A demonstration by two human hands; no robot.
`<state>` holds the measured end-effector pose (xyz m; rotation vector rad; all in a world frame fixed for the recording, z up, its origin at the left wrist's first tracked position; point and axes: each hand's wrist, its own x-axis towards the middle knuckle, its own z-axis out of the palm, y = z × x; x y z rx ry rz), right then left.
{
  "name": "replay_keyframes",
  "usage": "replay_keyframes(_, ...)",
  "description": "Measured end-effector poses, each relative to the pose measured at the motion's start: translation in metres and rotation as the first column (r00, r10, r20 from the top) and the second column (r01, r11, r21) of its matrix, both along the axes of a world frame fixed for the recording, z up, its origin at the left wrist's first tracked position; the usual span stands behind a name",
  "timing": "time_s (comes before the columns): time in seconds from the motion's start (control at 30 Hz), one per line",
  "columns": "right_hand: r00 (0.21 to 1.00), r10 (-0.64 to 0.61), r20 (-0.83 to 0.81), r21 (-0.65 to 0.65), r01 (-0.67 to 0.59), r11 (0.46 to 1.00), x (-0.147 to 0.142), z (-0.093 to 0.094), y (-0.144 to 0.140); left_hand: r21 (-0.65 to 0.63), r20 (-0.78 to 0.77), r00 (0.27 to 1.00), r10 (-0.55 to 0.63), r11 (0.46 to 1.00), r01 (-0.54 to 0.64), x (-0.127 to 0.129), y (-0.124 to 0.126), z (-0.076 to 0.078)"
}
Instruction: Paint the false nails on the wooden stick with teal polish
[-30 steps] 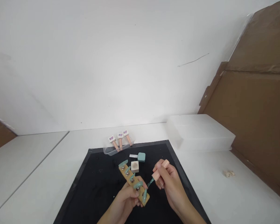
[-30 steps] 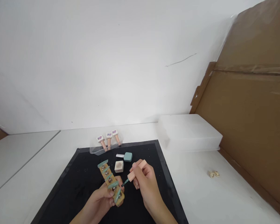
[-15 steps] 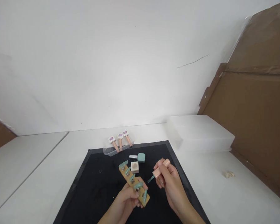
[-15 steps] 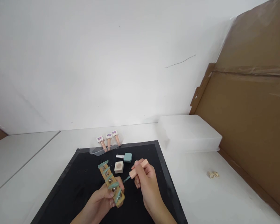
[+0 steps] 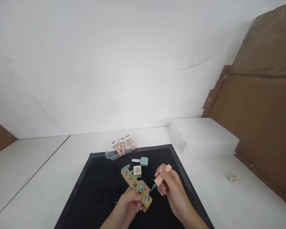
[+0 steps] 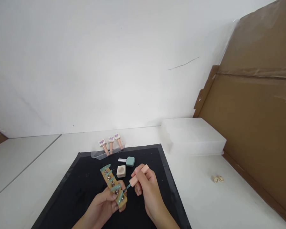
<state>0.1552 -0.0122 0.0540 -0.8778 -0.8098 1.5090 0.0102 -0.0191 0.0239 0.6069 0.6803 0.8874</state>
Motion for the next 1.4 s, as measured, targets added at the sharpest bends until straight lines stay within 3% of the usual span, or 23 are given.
replay_keyframes(0.23, 0.999, 0.043, -0.008, 0.023, -0.043, 0.999, -0.0001, 0.0014, -0.0016, -0.005, 0.013, 1.000, 0.012, 1.000, -0.012, 0.0012, -0.0004, -0.0002)
replay_keyframes(0.47, 0.999, 0.010, -0.034, 0.032, -0.009, 0.999, 0.0003, -0.0011, -0.0010, -0.031, -0.003, 0.998, 0.062, 0.998, -0.062, 0.0021, 0.0010, -0.0015)
replay_keyframes(0.63, 0.999, 0.008, -0.047, 0.062, -0.005, 0.998, -0.0001, -0.0018, -0.0009, 0.009, -0.007, 1.000, 0.002, 1.000, -0.002, 0.0014, 0.0010, 0.0016)
replay_keyframes(0.83, 0.999, 0.030, 0.010, 0.115, -0.031, 0.993, 0.0005, -0.0010, -0.0019, 0.009, -0.011, 1.000, 0.003, 1.000, -0.003, 0.0010, -0.0010, 0.0029)
replay_keyframes(1.0, 0.988, 0.117, 0.098, 0.218, -0.136, 0.966, 0.0023, -0.0047, -0.0026, -0.002, -0.021, 1.000, 0.016, 1.000, -0.016, 0.0017, 0.0005, -0.0009)
replay_keyframes(1.4, 0.969, 0.139, 0.205, 0.244, -0.188, 0.951, 0.0046, -0.0016, -0.0036, -0.010, -0.029, 0.999, 0.024, 1.000, -0.025, 0.0012, -0.0002, 0.0008)
